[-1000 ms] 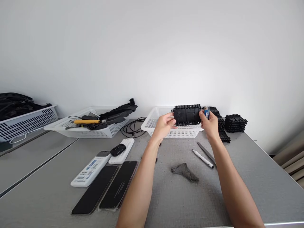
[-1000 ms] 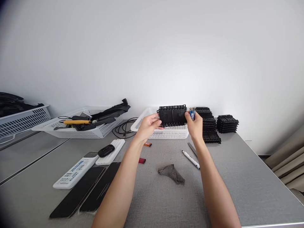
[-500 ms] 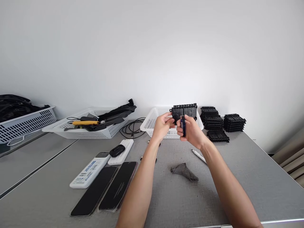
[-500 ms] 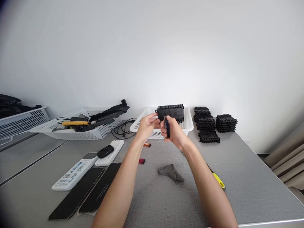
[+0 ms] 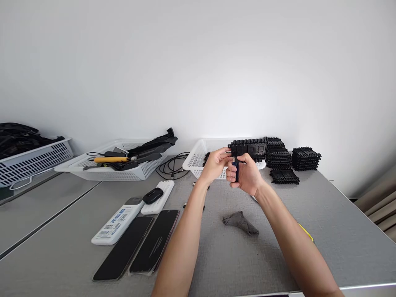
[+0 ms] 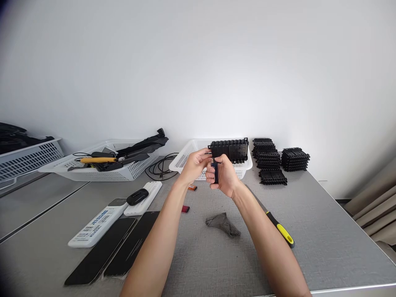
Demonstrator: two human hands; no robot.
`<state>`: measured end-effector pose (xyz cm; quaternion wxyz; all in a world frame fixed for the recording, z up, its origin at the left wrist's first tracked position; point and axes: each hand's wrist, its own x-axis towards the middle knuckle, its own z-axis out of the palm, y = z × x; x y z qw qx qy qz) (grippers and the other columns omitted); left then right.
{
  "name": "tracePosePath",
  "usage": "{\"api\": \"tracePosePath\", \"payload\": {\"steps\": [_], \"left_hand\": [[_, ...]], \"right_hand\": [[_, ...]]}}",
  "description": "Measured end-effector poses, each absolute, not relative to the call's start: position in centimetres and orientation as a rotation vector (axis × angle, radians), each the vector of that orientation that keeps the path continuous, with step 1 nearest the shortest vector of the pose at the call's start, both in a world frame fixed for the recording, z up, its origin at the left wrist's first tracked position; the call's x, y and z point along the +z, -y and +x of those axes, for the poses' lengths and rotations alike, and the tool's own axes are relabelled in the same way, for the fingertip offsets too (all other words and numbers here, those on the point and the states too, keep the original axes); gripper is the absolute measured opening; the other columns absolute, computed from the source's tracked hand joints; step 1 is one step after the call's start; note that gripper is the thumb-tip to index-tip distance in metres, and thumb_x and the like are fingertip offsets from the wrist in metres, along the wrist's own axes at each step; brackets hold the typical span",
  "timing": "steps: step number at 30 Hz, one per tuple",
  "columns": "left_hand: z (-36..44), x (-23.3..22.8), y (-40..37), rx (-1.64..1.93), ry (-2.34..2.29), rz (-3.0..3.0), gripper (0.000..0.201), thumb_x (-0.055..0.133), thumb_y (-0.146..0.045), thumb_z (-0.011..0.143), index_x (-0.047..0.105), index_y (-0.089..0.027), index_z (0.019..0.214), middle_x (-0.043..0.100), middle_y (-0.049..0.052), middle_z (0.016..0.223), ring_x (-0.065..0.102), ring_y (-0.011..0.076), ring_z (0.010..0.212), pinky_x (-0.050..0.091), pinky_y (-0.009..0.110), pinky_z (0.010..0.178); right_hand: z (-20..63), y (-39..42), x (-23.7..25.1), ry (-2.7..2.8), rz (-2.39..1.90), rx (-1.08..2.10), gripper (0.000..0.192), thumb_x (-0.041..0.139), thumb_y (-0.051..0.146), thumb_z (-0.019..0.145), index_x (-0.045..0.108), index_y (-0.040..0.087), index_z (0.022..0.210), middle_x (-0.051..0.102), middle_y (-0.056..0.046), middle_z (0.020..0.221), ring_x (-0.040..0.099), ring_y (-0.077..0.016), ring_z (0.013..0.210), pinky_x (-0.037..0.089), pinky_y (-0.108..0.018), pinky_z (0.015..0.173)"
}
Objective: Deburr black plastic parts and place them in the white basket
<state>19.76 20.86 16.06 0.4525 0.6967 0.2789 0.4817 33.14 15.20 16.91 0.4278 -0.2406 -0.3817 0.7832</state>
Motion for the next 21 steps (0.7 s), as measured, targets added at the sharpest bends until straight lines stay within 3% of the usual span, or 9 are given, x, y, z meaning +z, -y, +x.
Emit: {"api": "tracePosePath", "payload": {"steps": [13, 21], "left_hand": [[19.92, 15.99, -20.85, 1.118, -0.655, 1.830, 0.032, 0.052, -0.012, 0.080, 0.067, -0.015, 0.108, 0.069, 0.000, 0.065, 0.058, 0.0111, 0.056, 0.047, 0.026, 0.072], [20.00, 16.24, -20.54, 1.091, -0.654, 1.826, 0.029, 0.054, -0.019, 0.081, 0.067, -0.015, 0.106, 0.073, 0.004, 0.080, 0.062, 0.0132, 0.066, 0.048, 0.027, 0.072]], "right_hand": [[33.44, -15.26, 16.98, 0.918, -0.636, 1.926, 0.026, 0.039, 0.043, 0.073, 0.030, 0.022, 0.061, 0.025, 0.003, 0.059, 0.022, -0.0112, 0.051, 0.016, -0.021, 0.043], [33.59, -15.28, 17.17, 0.886, -0.616, 1.944, 0.022, 0.038, 0.042, 0.072, 0.029, 0.023, 0.064, 0.024, 0.004, 0.059, 0.021, -0.0115, 0.050, 0.015, -0.021, 0.042]]}}
